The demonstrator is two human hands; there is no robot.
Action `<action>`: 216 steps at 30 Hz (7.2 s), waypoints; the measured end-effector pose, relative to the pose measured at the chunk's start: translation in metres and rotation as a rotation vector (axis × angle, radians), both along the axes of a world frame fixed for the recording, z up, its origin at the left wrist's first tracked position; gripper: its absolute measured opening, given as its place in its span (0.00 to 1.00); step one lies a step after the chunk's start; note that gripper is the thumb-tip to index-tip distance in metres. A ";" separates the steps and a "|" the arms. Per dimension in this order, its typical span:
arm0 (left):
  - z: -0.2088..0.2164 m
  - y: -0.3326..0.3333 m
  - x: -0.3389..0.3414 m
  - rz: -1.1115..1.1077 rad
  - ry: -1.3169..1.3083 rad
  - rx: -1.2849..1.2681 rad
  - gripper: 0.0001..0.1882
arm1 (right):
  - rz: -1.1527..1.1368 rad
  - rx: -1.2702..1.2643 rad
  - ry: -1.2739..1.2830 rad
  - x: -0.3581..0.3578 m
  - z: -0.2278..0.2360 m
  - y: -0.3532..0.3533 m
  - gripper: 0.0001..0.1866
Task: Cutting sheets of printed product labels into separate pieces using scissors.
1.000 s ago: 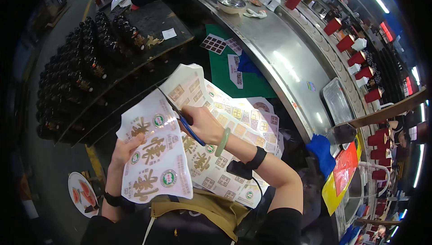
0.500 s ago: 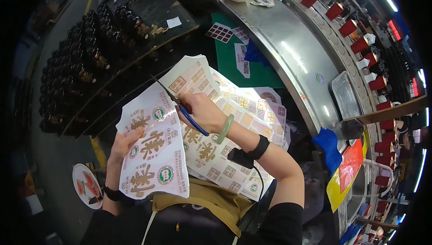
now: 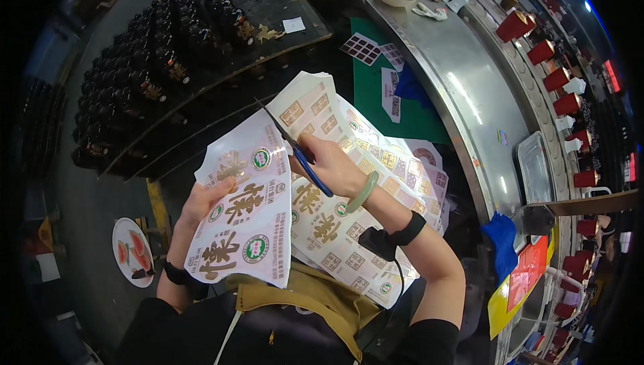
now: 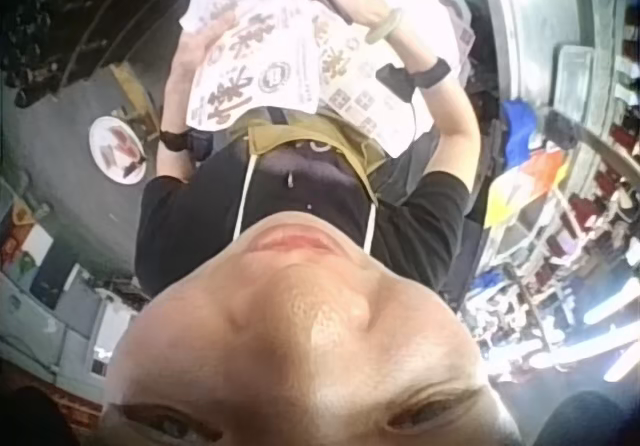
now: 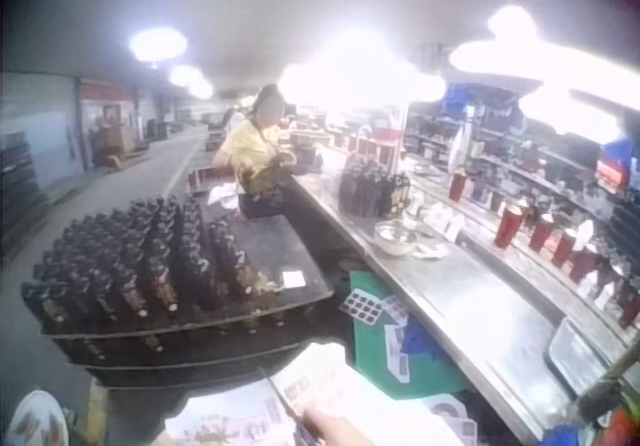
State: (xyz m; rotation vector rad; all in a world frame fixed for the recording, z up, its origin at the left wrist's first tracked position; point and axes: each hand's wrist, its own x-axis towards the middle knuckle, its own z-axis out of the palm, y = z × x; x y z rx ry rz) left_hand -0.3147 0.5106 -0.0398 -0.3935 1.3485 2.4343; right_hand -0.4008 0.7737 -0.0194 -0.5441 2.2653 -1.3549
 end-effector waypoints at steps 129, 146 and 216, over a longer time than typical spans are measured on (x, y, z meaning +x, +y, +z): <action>-0.062 0.089 -0.011 -0.870 0.070 -0.618 0.39 | -1.273 0.086 -0.184 0.251 -0.070 0.147 0.09; -0.069 0.111 -0.014 -0.486 -0.141 -0.207 0.19 | -1.290 -0.205 -0.043 0.237 -0.060 0.147 0.11; -0.086 0.130 -0.008 -0.173 0.281 -0.266 0.13 | -1.561 -0.219 0.279 0.219 -0.060 0.173 0.15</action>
